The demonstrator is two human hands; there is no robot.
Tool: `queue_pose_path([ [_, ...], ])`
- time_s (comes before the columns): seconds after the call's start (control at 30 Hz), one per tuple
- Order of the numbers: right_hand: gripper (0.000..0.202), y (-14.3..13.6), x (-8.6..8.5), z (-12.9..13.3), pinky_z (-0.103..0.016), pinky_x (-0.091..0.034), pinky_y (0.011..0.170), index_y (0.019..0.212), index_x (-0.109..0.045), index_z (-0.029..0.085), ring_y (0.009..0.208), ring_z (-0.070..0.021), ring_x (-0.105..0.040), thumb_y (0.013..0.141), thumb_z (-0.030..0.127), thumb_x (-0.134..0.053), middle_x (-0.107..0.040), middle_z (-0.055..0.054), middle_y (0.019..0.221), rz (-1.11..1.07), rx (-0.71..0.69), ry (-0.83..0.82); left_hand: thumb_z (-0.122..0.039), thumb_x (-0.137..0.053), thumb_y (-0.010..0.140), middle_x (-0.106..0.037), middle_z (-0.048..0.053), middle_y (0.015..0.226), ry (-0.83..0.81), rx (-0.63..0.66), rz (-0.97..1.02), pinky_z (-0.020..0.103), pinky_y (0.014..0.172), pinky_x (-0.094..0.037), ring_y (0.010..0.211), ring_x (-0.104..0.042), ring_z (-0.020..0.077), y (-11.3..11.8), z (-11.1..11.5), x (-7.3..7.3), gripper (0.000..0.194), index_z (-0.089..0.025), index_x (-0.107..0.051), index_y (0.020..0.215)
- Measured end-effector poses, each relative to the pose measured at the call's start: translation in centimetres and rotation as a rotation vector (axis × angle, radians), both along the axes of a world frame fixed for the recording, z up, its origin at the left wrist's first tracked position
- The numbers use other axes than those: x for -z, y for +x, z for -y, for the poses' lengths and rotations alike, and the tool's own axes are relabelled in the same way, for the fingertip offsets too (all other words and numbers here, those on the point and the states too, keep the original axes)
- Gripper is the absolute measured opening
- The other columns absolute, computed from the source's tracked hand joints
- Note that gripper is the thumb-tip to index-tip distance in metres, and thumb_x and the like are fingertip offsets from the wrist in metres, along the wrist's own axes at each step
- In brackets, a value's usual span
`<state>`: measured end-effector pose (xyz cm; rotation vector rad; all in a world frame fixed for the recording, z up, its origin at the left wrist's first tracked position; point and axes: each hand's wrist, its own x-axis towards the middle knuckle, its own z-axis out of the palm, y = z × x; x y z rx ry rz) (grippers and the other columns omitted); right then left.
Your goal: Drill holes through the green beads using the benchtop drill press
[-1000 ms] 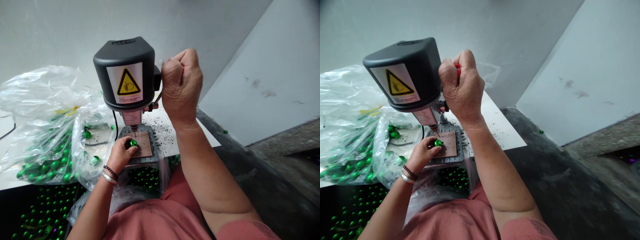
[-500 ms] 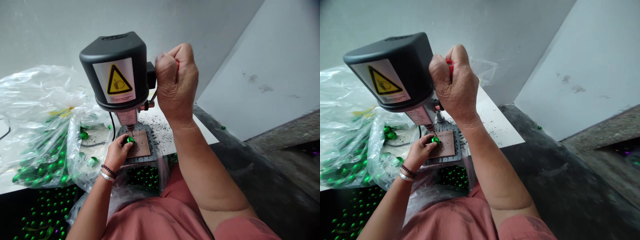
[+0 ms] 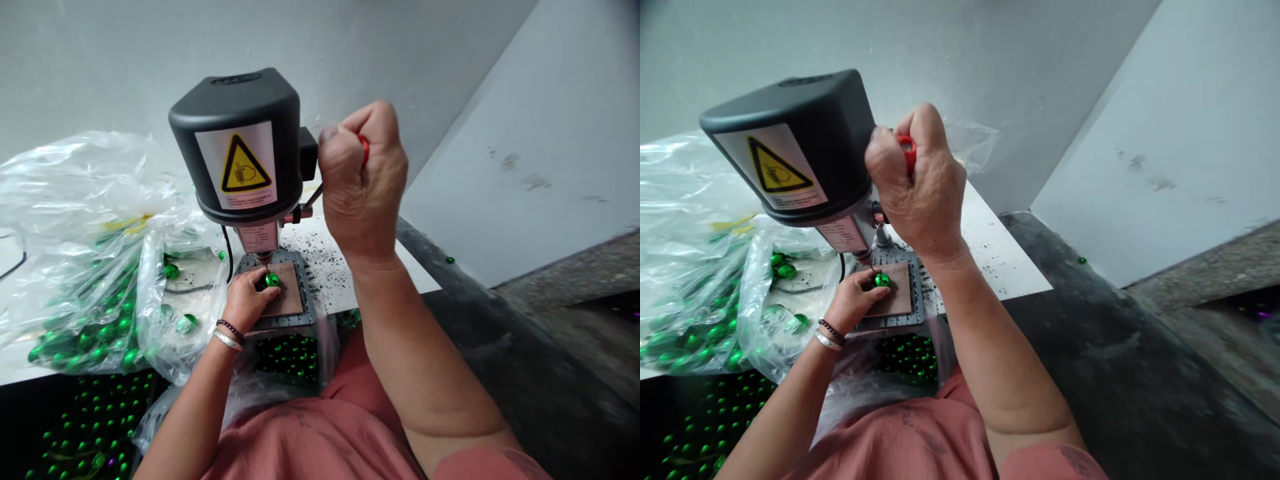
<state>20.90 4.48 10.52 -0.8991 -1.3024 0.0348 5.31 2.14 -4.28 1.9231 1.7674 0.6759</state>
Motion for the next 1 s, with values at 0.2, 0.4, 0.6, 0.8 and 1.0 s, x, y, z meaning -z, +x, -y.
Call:
queue_pose_path([
  [0.2,0.009,1.1,3.4,3.4,-0.02,-0.034,0.053,0.069,-0.04,0.019,0.052,-0.0038,-0.033,0.074,0.017,-0.048,-0.038,0.005,0.058,0.262,0.141,0.12,-0.031,-0.067,0.07,-0.069,0.007,0.104,0.042,-0.013,-0.046,0.036,0.091,-0.043,0.098,-0.06,0.0218,-0.1,0.3,0.4,0.039,-0.019,-0.066,0.106],
  [0.4,0.004,1.4,5.9,4.5,-0.021,-0.035,0.053,0.076,-0.043,0.018,0.051,-0.0038,-0.035,0.076,0.016,-0.046,-0.041,0.005,0.058,0.365,0.143,0.158,-0.036,-0.068,0.069,-0.067,0.011,0.105,0.073,-0.013,-0.088,0.039,0.093,-0.042,0.1,-0.058,0.0245,-0.2,0.2,0.9,0.042,-0.016,-0.067,0.107],
  [0.6,0.007,1.1,7.2,4.4,-0.022,-0.033,0.053,0.078,-0.042,0.018,0.056,-0.005,-0.038,0.075,0.013,-0.046,-0.042,0.004,0.063,0.338,0.121,0.169,-0.036,-0.066,0.071,-0.067,0.012,0.105,0.086,-0.012,-0.115,0.037,0.092,-0.042,0.1,-0.059,0.0249,-0.1,0.4,1.0,0.043,-0.015,-0.066,0.109],
  [0.8,0.012,0.8,8.6,4.3,-0.025,-0.039,0.061,0.084,-0.043,0.018,0.066,-0.0074,-0.045,0.074,0.01,-0.045,-0.047,0.001,0.072,0.286,0.095,0.174,-0.036,-0.065,0.071,-0.067,0.011,0.107,0.087,-0.033,-0.105,0.036,0.092,-0.041,0.102,-0.058,0.0244,-0.1,0.6,1.1,0.044,-0.016,-0.065,0.11],
  [1.0,0.014,0.5,10.7,4.6,-0.025,-0.043,0.064,0.085,-0.043,0.018,0.07,-0.009,-0.049,0.074,0.009,-0.043,-0.045,0.001,0.07,0.251,0.077,0.169,-0.036,-0.066,0.07,-0.067,0.008,0.107,0.082,-0.041,-0.081,0.035,0.093,-0.04,0.103,-0.057,0.0236,-0.1,0.6,1.1,0.043,-0.019,-0.065,0.11],
])
